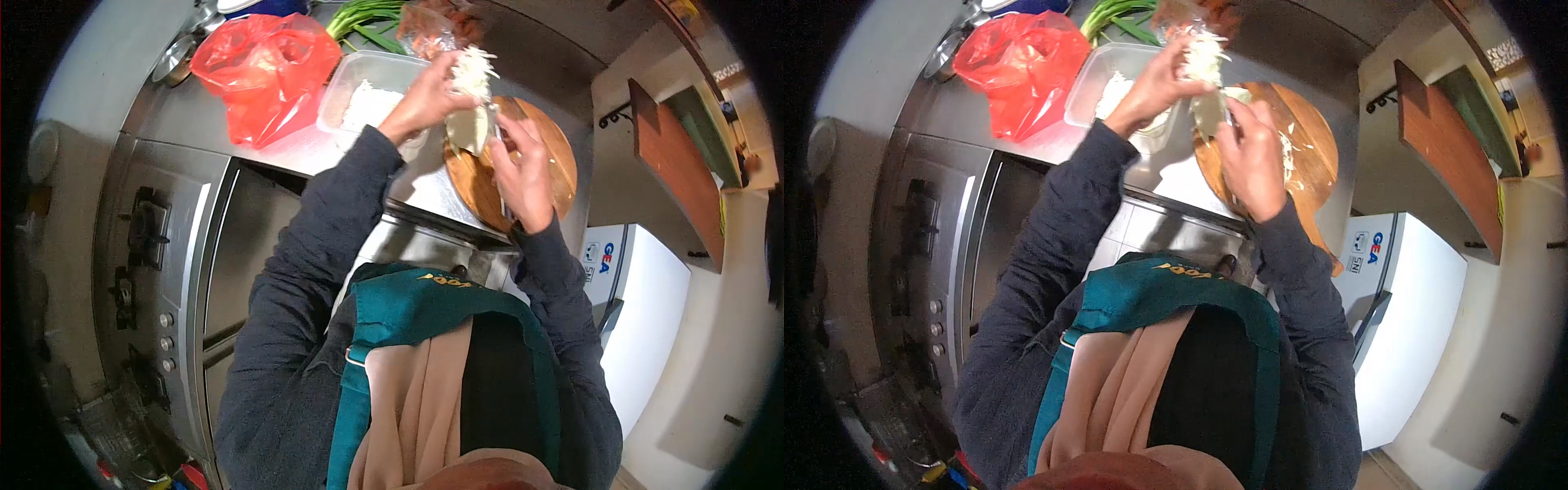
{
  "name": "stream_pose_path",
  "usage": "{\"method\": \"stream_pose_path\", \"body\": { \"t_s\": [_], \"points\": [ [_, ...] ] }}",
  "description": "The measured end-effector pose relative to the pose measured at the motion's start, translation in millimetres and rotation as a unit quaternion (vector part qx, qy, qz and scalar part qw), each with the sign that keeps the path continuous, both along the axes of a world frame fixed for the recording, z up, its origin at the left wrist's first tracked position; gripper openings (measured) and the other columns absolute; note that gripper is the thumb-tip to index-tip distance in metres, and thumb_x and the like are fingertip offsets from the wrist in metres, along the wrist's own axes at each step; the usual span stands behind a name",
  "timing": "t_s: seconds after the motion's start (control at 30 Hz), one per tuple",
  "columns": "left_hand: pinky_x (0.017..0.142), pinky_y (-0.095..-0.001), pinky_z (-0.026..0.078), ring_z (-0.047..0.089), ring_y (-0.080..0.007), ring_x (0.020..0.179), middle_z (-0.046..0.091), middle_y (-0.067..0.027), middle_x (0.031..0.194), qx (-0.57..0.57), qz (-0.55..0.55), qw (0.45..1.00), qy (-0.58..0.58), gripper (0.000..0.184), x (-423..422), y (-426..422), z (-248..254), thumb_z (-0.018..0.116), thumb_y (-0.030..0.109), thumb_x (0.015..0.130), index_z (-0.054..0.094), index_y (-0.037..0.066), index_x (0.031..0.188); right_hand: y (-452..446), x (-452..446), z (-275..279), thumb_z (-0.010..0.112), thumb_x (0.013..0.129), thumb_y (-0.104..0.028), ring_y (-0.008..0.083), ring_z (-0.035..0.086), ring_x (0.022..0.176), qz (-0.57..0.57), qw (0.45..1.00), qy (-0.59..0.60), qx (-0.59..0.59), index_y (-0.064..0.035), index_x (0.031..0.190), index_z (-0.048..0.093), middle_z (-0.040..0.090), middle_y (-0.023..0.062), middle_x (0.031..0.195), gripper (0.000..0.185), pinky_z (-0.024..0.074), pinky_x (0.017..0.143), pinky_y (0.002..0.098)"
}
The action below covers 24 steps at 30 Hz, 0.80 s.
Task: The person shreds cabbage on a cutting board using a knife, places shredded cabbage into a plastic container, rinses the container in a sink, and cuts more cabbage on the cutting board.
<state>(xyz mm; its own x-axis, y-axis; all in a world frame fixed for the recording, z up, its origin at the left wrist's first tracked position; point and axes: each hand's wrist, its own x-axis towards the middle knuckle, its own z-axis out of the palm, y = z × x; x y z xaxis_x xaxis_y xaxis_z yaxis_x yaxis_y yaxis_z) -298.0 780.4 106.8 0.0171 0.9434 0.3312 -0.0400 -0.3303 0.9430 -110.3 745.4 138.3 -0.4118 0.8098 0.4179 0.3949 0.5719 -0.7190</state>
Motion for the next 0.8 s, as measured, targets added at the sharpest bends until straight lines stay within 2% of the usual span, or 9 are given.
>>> {"method": "stream_pose_path", "body": {
  "t_s": [0.13,0.2,0.3,0.4,0.5,0.53,0.57,0.7,0.8],
  "points": [
    [0.088,-0.0287,0.046,0.057,-0.0192,0.102,0.058,-0.0162,0.113,-0.130,0.093,0.963,0.219,0.064,-68,-36,21,0.070,0.006,0.075,0.039,-0.001,0.131,5,-61,-22,0.053,0.079,-0.007,0.0392,0.058,0.085,0.057,0.997,-0.057,0.000,0.0032,0.106,0.059,0.054,0.0234,0.095,0.030,0.0464,0.075,0.0446],
    [0.085,-0.0319,0.048,0.059,-0.0244,0.102,0.058,-0.0200,0.117,-0.164,0.095,0.888,0.418,0.061,-107,-21,-21,0.062,0.004,0.078,0.038,0.000,0.134,13,-81,-40,0.054,0.078,-0.006,0.0420,0.059,0.081,0.058,0.983,-0.173,0.027,0.0040,0.097,0.059,0.052,0.0251,0.092,0.023,0.0497,0.075,0.0462],
    [0.080,-0.0372,0.050,0.062,-0.0300,0.099,0.060,-0.0232,0.114,-0.126,0.096,0.811,0.563,0.052,-134,-18,-40,0.053,0.002,0.078,0.046,0.001,0.130,8,-91,-36,0.057,0.077,-0.006,0.0394,0.061,0.080,0.055,0.963,-0.258,0.044,0.0041,0.095,0.058,0.051,0.0237,0.093,0.021,0.0514,0.072,0.0446],
    [0.077,-0.0416,0.050,0.064,-0.0344,0.092,0.064,-0.0238,0.100,-0.123,0.139,0.829,0.528,0.043,-132,-23,-20,0.051,0.002,0.077,0.056,0.002,0.120,-1,-93,-20,0.060,0.075,-0.006,0.0364,0.061,0.079,0.049,0.964,-0.235,0.117,0.0037,0.095,0.058,0.051,0.0218,0.095,0.022,0.0525,0.069,0.0428],
    [0.071,-0.0416,0.050,0.065,-0.0327,0.083,0.067,-0.0180,0.085,-0.047,0.221,0.793,0.565,0.031,-131,-21,-20,0.058,0.007,0.076,0.065,0.007,0.106,3,-99,-34,0.059,0.075,-0.006,0.0355,0.061,0.077,0.043,0.959,-0.180,0.213,0.0025,0.096,0.055,0.050,0.0213,0.095,0.023,0.0527,0.066,0.0430],
    [0.069,-0.0419,0.050,0.065,-0.0321,0.080,0.067,-0.0159,0.083,-0.021,0.251,0.778,0.575,0.028,-129,-22,-20,0.060,0.009,0.076,0.066,0.009,0.103,9,-98,-40,0.058,0.076,-0.007,0.0355,0.061,0.078,0.062,0.942,-0.285,0.169,0.0026,0.093,0.055,0.051,0.0213,0.094,0.019,0.0524,0.066,0.0432],
    [0.067,-0.0423,0.050,0.065,-0.0298,0.078,0.067,-0.0118,0.078,0.004,0.264,0.773,0.577,0.023,-129,-23,-22,0.063,0.013,0.074,0.066,0.011,0.097,9,-96,-43,0.058,0.076,-0.007,0.0358,0.061,0.078,0.062,0.956,-0.245,0.149,0.0025,0.091,0.056,0.051,0.0215,0.094,0.018,0.0521,0.066,0.0435],
    [0.076,-0.0433,0.050,0.062,-0.0311,0.094,0.065,-0.0134,0.097,-0.129,0.191,0.678,0.698,0.031,-122,-33,-6,0.068,0.020,0.070,0.065,0.010,0.099,20,-89,-46,0.057,0.077,-0.009,0.0376,0.059,0.079,0.073,0.989,-0.096,0.086,0.0007,0.094,0.059,0.053,0.0227,0.090,0.020,0.0485,0.071,0.0460],
    [0.078,-0.0413,0.050,0.062,-0.0308,0.093,0.065,-0.0127,0.103,-0.124,0.175,0.729,0.650,0.029,-109,-36,16,0.067,0.019,0.072,0.065,0.007,0.099,34,-51,-46,0.057,0.078,-0.010,0.0356,0.057,0.079,0.104,0.994,0.001,-0.037,-0.0006,0.101,0.062,0.054,0.0203,0.088,0.025,0.0462,0.074,0.0429]
  ]
}}
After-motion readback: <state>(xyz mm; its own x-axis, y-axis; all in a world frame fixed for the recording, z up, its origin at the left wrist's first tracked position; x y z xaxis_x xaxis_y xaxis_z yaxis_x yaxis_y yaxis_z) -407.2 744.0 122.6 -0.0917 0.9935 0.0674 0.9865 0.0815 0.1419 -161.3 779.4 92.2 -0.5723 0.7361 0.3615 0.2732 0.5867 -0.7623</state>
